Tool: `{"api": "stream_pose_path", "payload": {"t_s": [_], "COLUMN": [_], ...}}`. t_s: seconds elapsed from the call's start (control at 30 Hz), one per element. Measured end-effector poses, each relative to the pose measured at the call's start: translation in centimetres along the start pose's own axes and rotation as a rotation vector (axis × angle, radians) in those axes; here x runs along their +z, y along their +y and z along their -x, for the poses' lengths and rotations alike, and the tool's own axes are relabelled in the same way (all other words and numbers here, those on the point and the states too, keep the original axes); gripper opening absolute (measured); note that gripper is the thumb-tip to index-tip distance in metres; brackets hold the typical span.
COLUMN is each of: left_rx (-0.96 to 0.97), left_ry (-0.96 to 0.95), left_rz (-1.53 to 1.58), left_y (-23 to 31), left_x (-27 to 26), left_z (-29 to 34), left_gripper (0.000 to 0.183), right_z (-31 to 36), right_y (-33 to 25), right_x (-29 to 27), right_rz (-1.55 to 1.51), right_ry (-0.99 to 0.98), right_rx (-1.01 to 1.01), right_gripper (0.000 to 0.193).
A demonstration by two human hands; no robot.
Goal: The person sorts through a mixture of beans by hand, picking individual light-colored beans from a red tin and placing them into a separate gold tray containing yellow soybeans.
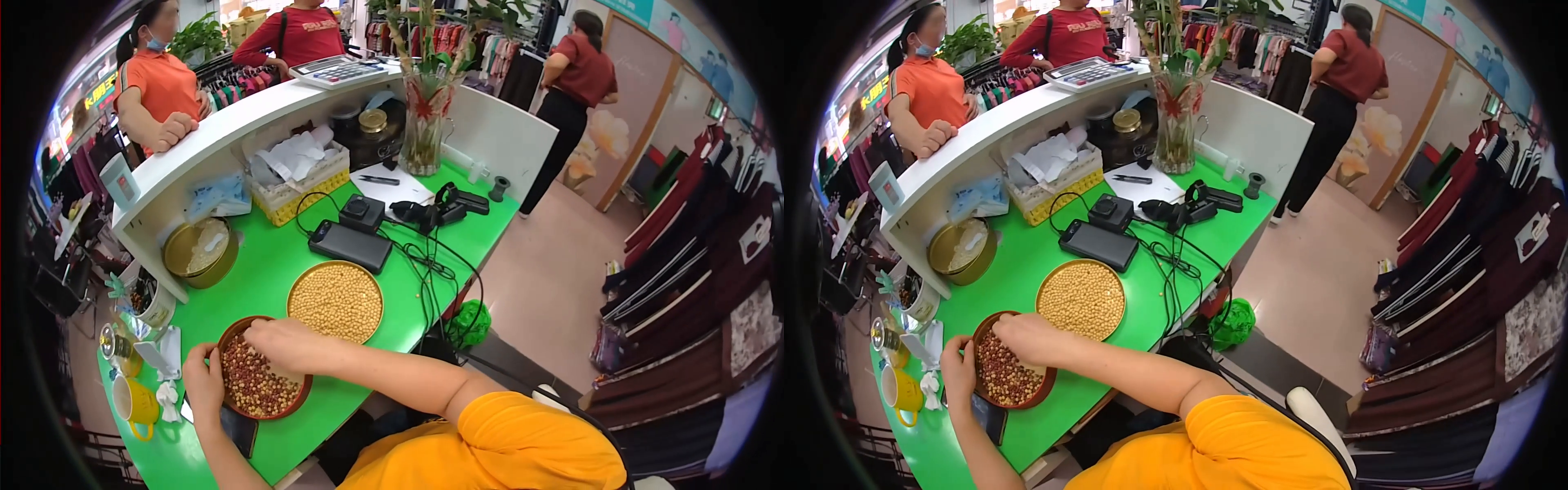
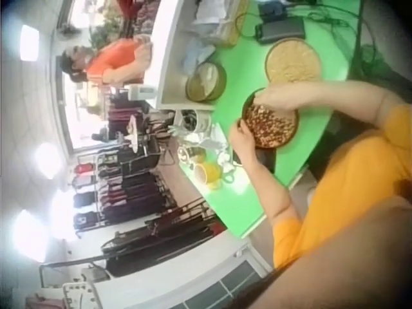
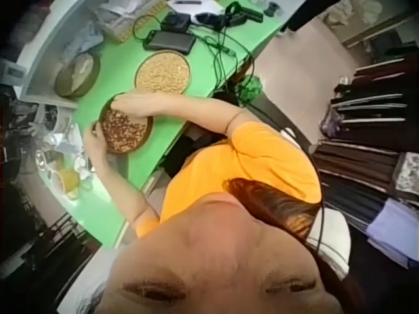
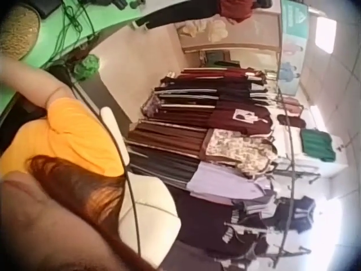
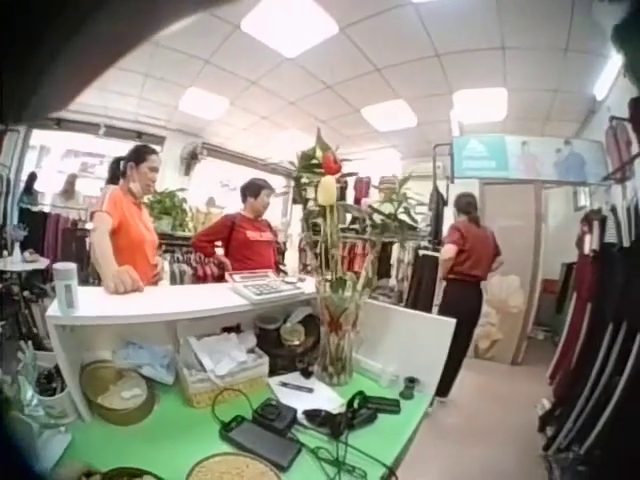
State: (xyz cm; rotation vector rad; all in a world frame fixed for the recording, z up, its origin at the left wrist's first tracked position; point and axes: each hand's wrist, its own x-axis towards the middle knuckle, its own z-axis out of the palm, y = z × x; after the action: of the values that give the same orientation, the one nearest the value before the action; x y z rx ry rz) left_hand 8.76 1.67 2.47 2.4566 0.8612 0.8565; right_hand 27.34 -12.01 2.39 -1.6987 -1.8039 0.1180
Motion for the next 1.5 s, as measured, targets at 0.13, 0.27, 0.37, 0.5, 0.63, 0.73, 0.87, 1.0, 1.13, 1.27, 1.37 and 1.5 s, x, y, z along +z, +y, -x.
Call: {"api": "stream_pose_path", "payload": {"t_s": [0.13,0.27,0.37,0.5,0.63,0.73,0.87,1.0,1.13,1.27,1.37,1.5], "left_rx": [-0.219,-0.112,-0.130,-0.110,-0.132,-0.131,-0.030,0.002,0.044,0.016,0.027,0.028], "left_ry": [-0.071,0.004,-0.069,-0.080,-0.090,-0.097,-0.100,-0.108,-0.021,-0.063,-0.065,-0.075], "left_rz": [0.065,-0.043,-0.079,-0.011,-0.055,-0.066,-0.048,-0.025,-0.011,0.049,0.050,0.076], "left_y": [-1.0,-5.7,-4.9,-4.6,-4.4,-4.8,-3.1,-1.2,-2.4,-0.9,-1.2,-0.2], "left_x": [-1.7,-4.2,-3.6,-3.6,-4.7,-3.9,-1.7,0.8,0.3,0.2,0.7,0.7], "left_z": [1.5,6.4,5.5,5.3,6.0,5.9,2.9,-0.9,-0.7,-0.5,-0.6,-0.6], "left_gripper": [0.017,0.019,0.024,0.022,0.021,0.021,0.021,0.022,0.016,0.017,0.019,0.020], "right_z": [0.5,3.3,6.0,4.5,1.6,-0.6,-1.8,-2.6,-3.8,-1.6,2.9,6.4], "right_y": [-0.6,1.9,2.4,-2.3,-5.2,-6.2,-4.0,-0.4,-0.6,-0.3,0.1,2.0], "right_x": [-2.4,-0.5,-1.8,-0.5,1.1,3.1,2.2,1.1,1.4,-0.9,-6.5,-11.5], "right_rz": [-0.710,-0.373,-0.054,-0.245,-0.104,-0.041,0.277,0.287,0.340,0.181,0.126,0.285], "right_ry": [0.109,0.398,0.389,0.335,0.096,-0.136,-0.323,-0.288,-0.262,-0.016,0.229,0.605], "right_rx": [0.297,0.305,0.343,0.445,0.088,-0.004,0.099,0.062,-0.124,-0.093,0.090,0.341], "right_gripper": [0.024,0.019,0.020,0.016,0.016,0.014,0.019,0.009,0.006,0.018,0.022,0.048]}}
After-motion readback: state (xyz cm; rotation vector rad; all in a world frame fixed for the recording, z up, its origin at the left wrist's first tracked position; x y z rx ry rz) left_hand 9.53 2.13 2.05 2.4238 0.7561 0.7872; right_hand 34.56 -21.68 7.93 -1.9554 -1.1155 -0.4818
